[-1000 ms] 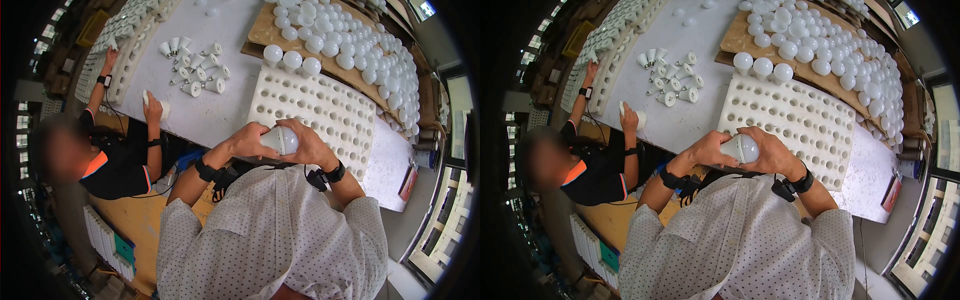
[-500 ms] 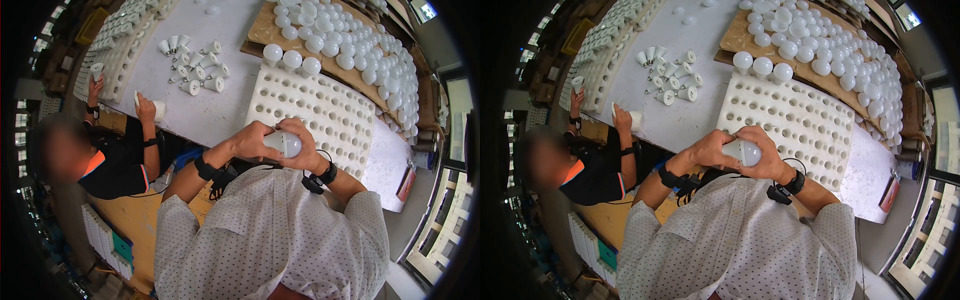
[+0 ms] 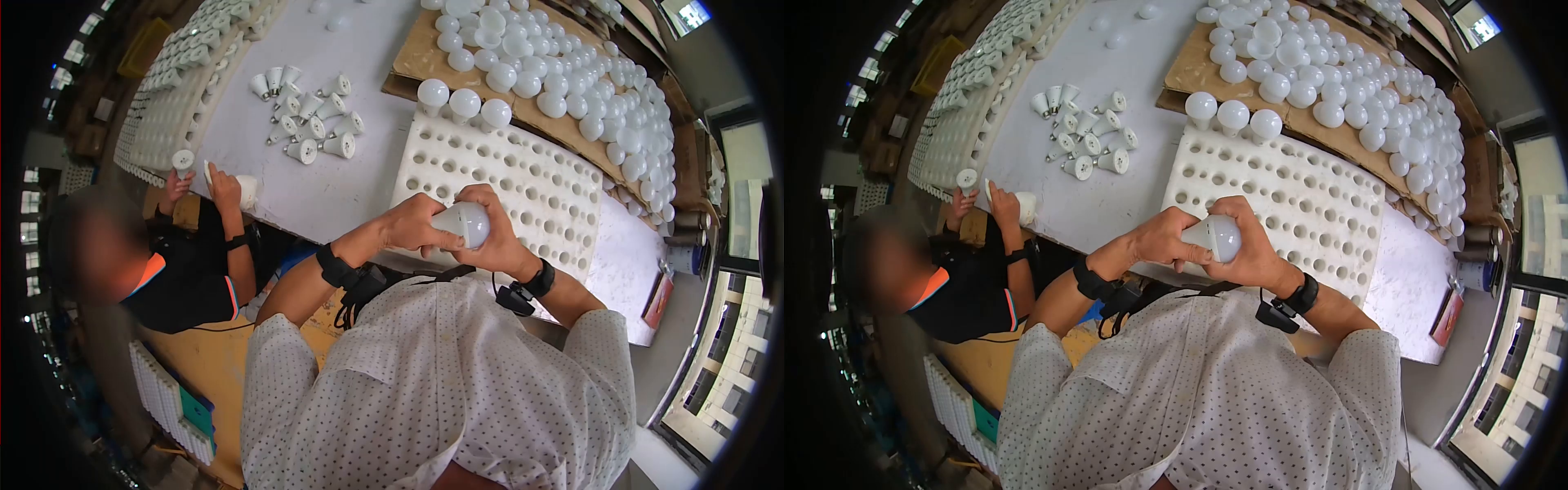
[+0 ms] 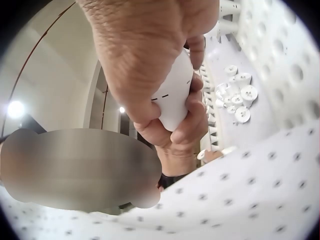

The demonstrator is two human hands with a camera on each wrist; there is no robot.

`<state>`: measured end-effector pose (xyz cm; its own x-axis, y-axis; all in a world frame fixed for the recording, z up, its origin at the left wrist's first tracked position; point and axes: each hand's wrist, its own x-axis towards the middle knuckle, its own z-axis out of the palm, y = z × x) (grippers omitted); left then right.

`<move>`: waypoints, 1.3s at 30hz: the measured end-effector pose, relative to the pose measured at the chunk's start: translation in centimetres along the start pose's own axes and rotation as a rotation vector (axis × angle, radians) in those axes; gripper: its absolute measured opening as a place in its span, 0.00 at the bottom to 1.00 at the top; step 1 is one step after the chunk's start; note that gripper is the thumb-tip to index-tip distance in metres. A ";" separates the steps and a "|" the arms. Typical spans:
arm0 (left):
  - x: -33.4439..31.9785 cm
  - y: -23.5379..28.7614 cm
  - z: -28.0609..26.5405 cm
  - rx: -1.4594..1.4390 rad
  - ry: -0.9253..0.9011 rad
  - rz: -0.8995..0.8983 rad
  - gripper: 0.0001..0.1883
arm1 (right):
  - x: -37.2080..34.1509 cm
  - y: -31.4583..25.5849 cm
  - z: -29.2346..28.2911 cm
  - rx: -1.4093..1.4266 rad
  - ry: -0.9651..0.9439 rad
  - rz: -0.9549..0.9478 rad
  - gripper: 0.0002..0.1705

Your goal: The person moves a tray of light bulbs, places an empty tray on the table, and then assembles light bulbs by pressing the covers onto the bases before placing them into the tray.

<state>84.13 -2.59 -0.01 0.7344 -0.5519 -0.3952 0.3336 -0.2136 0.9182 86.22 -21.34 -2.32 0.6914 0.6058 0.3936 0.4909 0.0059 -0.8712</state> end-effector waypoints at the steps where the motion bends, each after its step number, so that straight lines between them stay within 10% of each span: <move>1: 0.3 -0.5 -0.1 0.008 -0.007 0.008 0.20 | -0.1 0.1 0.0 -0.032 -0.009 0.065 0.33; 7: -0.7 -5.5 -1.7 -0.173 0.341 -0.115 0.27 | -0.2 2.2 -1.4 -0.059 0.090 0.402 0.36; 13: -1.5 -12.0 -1.7 0.244 0.826 -0.158 0.24 | 3.2 8.9 -9.8 -0.807 0.398 0.205 0.36; 21: -4.1 -17.5 -0.9 0.212 0.825 -0.224 0.21 | 6.0 14.2 -9.9 -0.857 0.250 0.323 0.30; 28: -6.0 -17.5 -6.8 0.620 1.321 -0.089 0.17 | 6.0 18.1 -20.3 -1.177 0.473 0.392 0.34; 39: -3.8 -18.1 -17.2 1.085 0.978 -0.434 0.37 | 4.3 17.7 -23.0 -1.052 0.448 0.633 0.37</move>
<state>85.47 17.21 -15.63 0.9328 0.3479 -0.0940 0.3581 -0.9240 0.1337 110.09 -36.87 -9.30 0.9691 -0.0432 0.2430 0.0530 -0.9252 -0.3757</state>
